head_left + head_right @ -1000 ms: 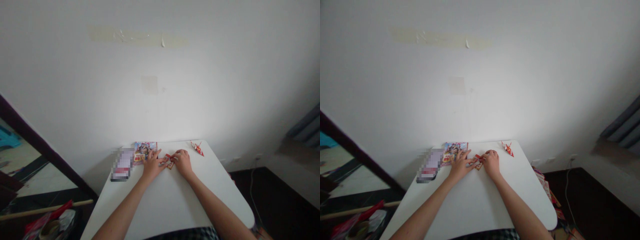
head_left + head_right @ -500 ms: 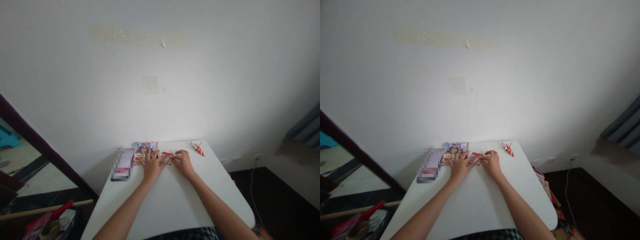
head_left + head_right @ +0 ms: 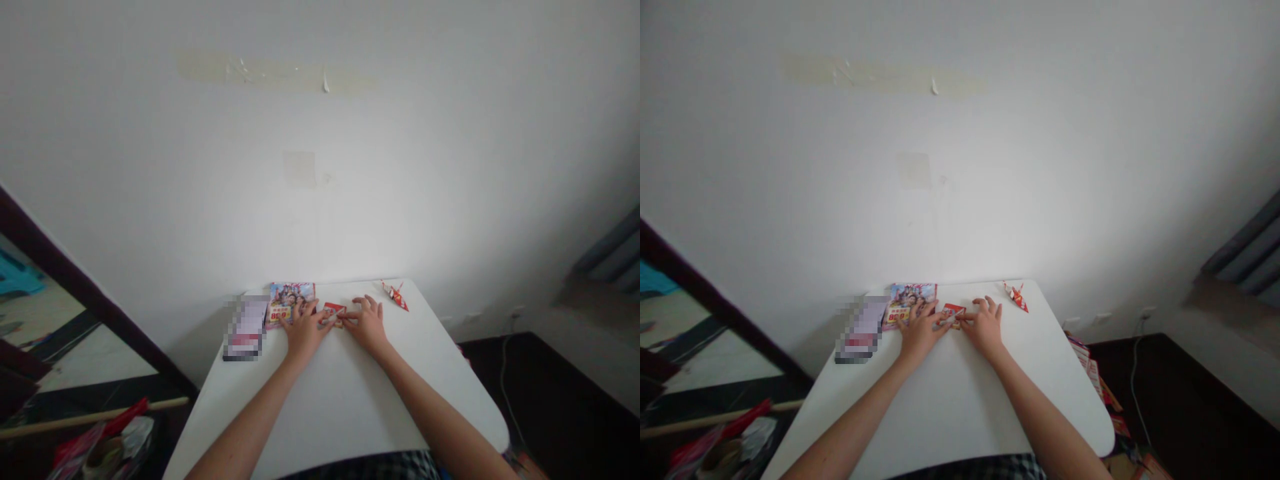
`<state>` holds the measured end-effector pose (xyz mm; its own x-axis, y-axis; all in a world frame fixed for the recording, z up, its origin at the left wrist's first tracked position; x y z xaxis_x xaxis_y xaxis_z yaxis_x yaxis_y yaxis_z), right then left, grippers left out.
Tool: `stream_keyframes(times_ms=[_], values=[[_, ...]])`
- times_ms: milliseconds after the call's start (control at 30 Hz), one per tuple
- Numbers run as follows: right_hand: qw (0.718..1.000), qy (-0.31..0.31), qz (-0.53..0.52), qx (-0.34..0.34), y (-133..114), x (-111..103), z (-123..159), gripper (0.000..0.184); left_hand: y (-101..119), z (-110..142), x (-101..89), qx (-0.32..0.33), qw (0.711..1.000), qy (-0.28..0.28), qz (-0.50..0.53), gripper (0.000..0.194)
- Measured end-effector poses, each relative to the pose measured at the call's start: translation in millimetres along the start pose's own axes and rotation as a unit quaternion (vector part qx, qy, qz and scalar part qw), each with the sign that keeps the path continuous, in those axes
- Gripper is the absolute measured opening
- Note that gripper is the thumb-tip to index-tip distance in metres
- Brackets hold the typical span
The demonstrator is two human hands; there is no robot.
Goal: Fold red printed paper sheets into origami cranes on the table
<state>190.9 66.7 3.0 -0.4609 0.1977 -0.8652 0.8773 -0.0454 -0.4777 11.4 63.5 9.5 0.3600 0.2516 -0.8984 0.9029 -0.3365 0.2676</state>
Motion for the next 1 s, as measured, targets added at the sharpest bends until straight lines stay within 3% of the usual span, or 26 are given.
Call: stream_keyframes(times_ms=[300,1000], values=[[0.999,0.022,-0.004,0.046,5.5,-3.0,-2.9,0.019,-0.8,-0.2,1.5,0.003,1.0,0.002,0.006,0.021],[0.996,0.077,0.01,0.034,4.1,-6.6,0.2,0.022,0.0,-0.3,1.0,0.004,1.0,0.0,0.007,0.023]])
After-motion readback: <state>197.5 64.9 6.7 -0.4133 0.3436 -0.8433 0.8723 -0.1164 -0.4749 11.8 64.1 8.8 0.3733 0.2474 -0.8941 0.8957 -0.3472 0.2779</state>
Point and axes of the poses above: each hand's wrist, its own z-axis away from the middle knuckle, its own x-axis out of the palm, y = z × x, the point moved 6 cm from there along -z, towards the middle knuckle, and after that the axes turned 10 degrees about x, right-handed, at the moved point
